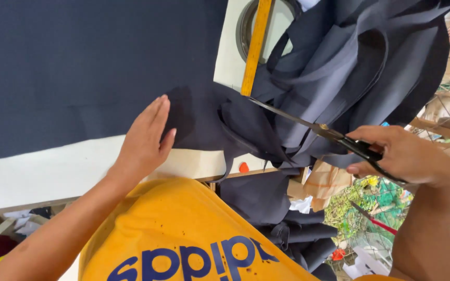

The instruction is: The person folds and aligns a large piece of dark blue fabric on a white table, then uses large shears to cut along marked lines. The person handles the fabric and shears throughout, cutting multiple sections and moving the cut pieces aside.

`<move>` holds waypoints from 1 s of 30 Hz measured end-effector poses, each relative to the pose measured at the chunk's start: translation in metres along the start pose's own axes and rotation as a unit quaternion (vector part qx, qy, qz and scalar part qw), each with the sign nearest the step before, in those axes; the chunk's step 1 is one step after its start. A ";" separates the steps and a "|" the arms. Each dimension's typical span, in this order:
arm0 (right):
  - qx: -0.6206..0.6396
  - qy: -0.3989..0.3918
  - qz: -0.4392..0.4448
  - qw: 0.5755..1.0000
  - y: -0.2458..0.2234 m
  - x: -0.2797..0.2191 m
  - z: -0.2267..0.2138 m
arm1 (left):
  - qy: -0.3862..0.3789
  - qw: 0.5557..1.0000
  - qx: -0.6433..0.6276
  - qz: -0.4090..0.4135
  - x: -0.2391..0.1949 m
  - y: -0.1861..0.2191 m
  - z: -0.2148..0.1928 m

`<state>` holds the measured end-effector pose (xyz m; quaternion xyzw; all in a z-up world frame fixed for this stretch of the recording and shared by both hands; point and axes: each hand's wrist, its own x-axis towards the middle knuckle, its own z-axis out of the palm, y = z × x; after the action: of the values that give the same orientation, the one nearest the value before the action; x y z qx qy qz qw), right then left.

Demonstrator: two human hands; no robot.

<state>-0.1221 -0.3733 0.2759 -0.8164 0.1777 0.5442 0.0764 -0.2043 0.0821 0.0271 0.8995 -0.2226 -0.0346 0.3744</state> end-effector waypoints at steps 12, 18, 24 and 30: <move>0.504 0.029 -0.313 0.805 -0.033 0.083 0.132 | 0.060 0.986 0.043 0.149 0.073 -0.015 0.051; 0.399 0.070 -0.302 0.863 -0.063 0.089 0.087 | 0.140 0.970 0.135 0.147 0.150 -0.055 0.020; 0.222 0.125 -0.209 0.944 -0.085 0.101 -0.003 | 0.170 0.954 0.193 0.156 0.189 -0.068 0.010; -0.011 0.135 -0.109 0.985 -0.126 0.074 -0.086 | 0.152 0.947 0.238 0.155 0.180 -0.071 0.010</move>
<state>0.0242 -0.2991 0.2333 -0.8975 0.0901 0.4195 0.1022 -0.0184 0.0432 -0.0100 0.9115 -0.3015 0.2146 0.1792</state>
